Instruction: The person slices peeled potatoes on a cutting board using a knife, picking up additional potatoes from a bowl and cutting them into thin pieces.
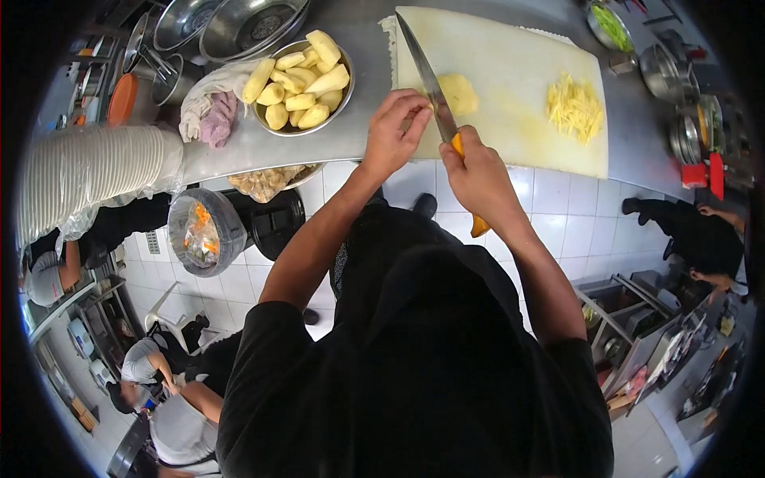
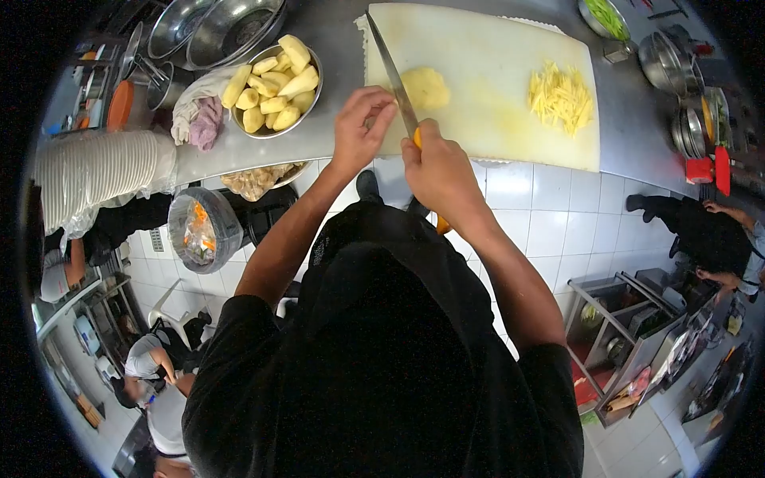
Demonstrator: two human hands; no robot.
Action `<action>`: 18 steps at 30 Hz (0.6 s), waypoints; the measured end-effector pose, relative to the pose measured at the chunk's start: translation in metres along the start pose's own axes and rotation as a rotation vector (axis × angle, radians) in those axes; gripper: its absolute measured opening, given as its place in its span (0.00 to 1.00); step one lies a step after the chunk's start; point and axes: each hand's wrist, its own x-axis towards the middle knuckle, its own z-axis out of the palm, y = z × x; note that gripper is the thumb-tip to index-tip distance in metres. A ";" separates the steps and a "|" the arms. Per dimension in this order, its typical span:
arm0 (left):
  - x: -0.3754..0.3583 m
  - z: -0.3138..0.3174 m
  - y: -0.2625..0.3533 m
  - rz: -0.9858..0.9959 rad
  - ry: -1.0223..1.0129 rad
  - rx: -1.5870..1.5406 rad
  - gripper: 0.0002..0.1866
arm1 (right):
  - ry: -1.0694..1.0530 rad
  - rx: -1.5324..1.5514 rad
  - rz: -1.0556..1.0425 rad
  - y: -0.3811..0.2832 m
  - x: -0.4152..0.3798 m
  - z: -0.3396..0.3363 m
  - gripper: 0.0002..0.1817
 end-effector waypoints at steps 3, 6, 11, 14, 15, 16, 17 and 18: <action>-0.001 0.001 -0.002 0.010 0.020 0.003 0.06 | -0.010 0.004 -0.001 -0.002 -0.001 -0.001 0.15; -0.002 0.001 -0.006 0.039 0.028 0.062 0.06 | -0.010 -0.003 -0.006 0.000 -0.001 0.000 0.15; -0.002 0.004 -0.007 0.043 0.049 0.094 0.06 | -0.002 -0.031 -0.029 0.004 0.007 0.007 0.15; -0.003 0.004 -0.004 0.038 0.061 0.082 0.07 | 0.010 -0.010 -0.040 0.002 0.008 0.008 0.15; -0.003 0.004 -0.004 0.037 0.064 0.072 0.07 | 0.017 -0.009 -0.047 0.003 0.009 0.009 0.14; -0.003 0.004 -0.003 0.036 0.067 0.063 0.07 | 0.024 -0.008 -0.054 0.004 0.010 0.012 0.14; -0.003 0.004 -0.003 0.036 0.068 0.070 0.07 | 0.031 -0.006 -0.062 0.005 0.011 0.014 0.14; -0.003 0.004 -0.003 0.039 0.068 0.077 0.07 | 0.037 -0.010 -0.069 0.005 0.014 0.016 0.14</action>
